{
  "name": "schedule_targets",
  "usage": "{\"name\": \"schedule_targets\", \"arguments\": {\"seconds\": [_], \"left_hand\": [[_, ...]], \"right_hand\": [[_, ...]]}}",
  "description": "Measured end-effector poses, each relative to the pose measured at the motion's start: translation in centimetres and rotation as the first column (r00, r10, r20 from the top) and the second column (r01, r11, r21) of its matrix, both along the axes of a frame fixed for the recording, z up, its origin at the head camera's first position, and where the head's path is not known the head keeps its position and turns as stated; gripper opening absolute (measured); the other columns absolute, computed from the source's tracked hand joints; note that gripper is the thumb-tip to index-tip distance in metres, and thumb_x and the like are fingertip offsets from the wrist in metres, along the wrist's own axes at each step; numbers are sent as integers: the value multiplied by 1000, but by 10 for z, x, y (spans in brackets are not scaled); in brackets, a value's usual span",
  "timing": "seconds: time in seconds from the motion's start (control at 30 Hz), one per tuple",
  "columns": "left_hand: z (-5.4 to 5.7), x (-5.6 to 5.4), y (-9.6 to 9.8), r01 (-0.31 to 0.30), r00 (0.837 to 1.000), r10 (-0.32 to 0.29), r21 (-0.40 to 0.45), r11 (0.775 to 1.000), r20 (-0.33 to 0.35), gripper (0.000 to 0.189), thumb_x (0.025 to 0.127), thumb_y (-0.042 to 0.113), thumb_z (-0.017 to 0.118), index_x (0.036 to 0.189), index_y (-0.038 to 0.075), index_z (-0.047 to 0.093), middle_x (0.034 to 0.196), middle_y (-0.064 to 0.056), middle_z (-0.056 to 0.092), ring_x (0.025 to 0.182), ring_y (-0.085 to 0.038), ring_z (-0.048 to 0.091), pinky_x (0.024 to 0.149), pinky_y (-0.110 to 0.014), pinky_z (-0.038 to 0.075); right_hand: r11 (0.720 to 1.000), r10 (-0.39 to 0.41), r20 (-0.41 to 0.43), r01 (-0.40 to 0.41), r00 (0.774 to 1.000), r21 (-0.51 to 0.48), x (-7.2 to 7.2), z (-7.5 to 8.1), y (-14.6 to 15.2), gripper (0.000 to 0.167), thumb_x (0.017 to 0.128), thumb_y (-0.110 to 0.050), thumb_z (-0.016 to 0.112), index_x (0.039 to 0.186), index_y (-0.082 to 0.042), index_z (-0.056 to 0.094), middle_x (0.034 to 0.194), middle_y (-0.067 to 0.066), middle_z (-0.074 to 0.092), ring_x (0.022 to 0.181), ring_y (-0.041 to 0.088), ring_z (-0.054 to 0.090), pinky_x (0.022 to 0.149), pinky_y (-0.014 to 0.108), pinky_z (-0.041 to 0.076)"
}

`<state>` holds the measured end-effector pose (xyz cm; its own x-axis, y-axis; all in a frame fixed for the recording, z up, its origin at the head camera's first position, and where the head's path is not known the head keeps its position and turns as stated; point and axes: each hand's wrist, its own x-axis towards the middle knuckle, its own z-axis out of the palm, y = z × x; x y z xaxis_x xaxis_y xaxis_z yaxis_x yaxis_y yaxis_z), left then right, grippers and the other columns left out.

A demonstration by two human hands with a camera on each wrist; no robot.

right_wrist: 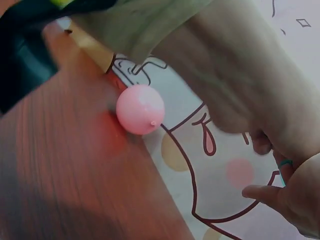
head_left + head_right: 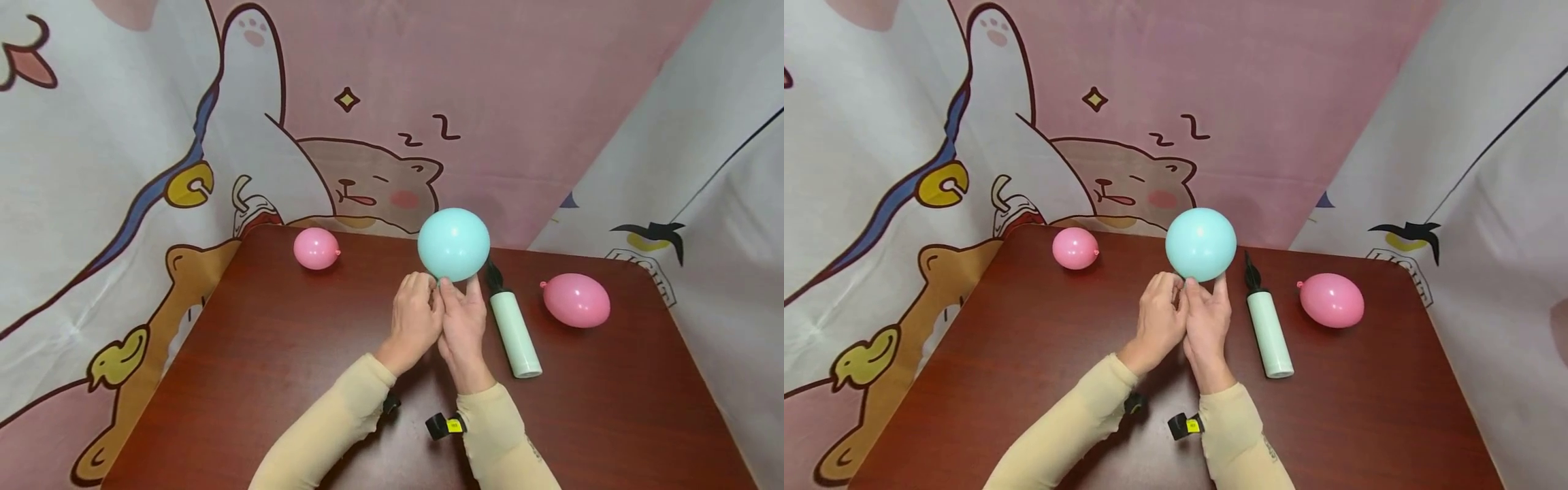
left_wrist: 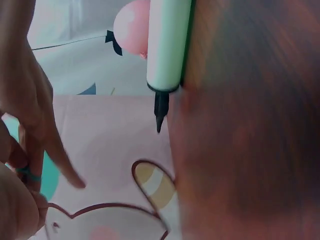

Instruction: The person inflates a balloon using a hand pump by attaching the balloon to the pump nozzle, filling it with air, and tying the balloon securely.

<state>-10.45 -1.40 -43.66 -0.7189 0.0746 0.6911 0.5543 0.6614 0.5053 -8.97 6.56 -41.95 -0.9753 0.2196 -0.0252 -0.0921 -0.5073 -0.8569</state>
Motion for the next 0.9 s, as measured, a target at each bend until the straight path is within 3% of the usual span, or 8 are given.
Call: {"name": "schedule_targets", "arguments": {"seconds": [0.1, 0.3, 0.53, 0.63, 0.8, 0.83, 0.9], "left_hand": [[0, 5, 4, 0, 1000, -3, 109, 994, 28, 13, 92, -4, 64, 85, 3, 55, 76, -7, 51, 70, -20, 48, 61, -29, 40], [-3, 4, 2, 60, 997, -70, 260, 964, 29, 11, 91, -2, 68, 86, 3, 60, 71, -5, 46, 67, -16, 45, 60, -22, 37], [-7, 4, 2, 66, 995, -37, 334, 940, -91, 13, 86, -7, 71, 79, 3, 66, 62, -3, 43, 61, -17, 44, 57, -21, 33], [-4, 5, 4, 65, 997, -45, 434, 898, -55, 14, 82, -8, 74, 76, 3, 71, 60, -5, 49, 58, -17, 47, 54, -21, 36], [2, 7, 3, 27, 989, -111, 615, 788, 100, 10, 80, -6, 82, 79, 2, 77, 61, -9, 58, 57, -13, 48, 53, -22, 39], [3, 7, 2, 13, 984, -122, 635, 772, 129, 10, 79, -4, 84, 80, 2, 76, 62, -10, 57, 57, -13, 47, 54, -22, 39], [5, 6, 0, -8, 977, -132, 646, 764, 169, 13, 77, -1, 87, 81, 4, 75, 64, -9, 55, 60, -13, 46, 55, -22, 38]], "right_hand": [[999, 39, 7, -39, 999, -13, 0, 2, 2, 63, 106, -8, 54, 161, -27, 31, 97, 4, 75, 94, 14, 71, 86, 28, 58], [993, 53, -13, -54, 998, -100, -1, 0, 5, 59, 107, -9, 53, 161, -22, 31, 135, 14, 63, 114, 18, 67, 94, 27, 55], [982, 53, -61, -63, 997, -179, 1, -2, 2, 54, 106, -6, 54, 157, -18, 37, 122, 20, 67, 109, 23, 70, 89, 29, 58], [977, 33, -69, -47, 997, -208, 2, -2, 1, 54, 106, -5, 54, 157, -13, 36, 115, 17, 69, 107, 22, 72, 88, 29, 58], [971, 30, -47, -40, 998, -236, 2, -2, 3, 53, 107, -9, 52, 156, -7, 33, 107, 13, 73, 104, 19, 73, 94, 29, 56], [970, 28, -41, -37, 999, -240, 2, -1, 4, 52, 107, -10, 53, 156, -6, 34, 107, 12, 73, 103, 18, 74, 95, 29, 56], [967, 27, -35, -35, 999, -252, 2, -1, 5, 52, 107, -11, 54, 155, -5, 35, 108, 13, 73, 104, 18, 74, 96, 29, 55]]}}
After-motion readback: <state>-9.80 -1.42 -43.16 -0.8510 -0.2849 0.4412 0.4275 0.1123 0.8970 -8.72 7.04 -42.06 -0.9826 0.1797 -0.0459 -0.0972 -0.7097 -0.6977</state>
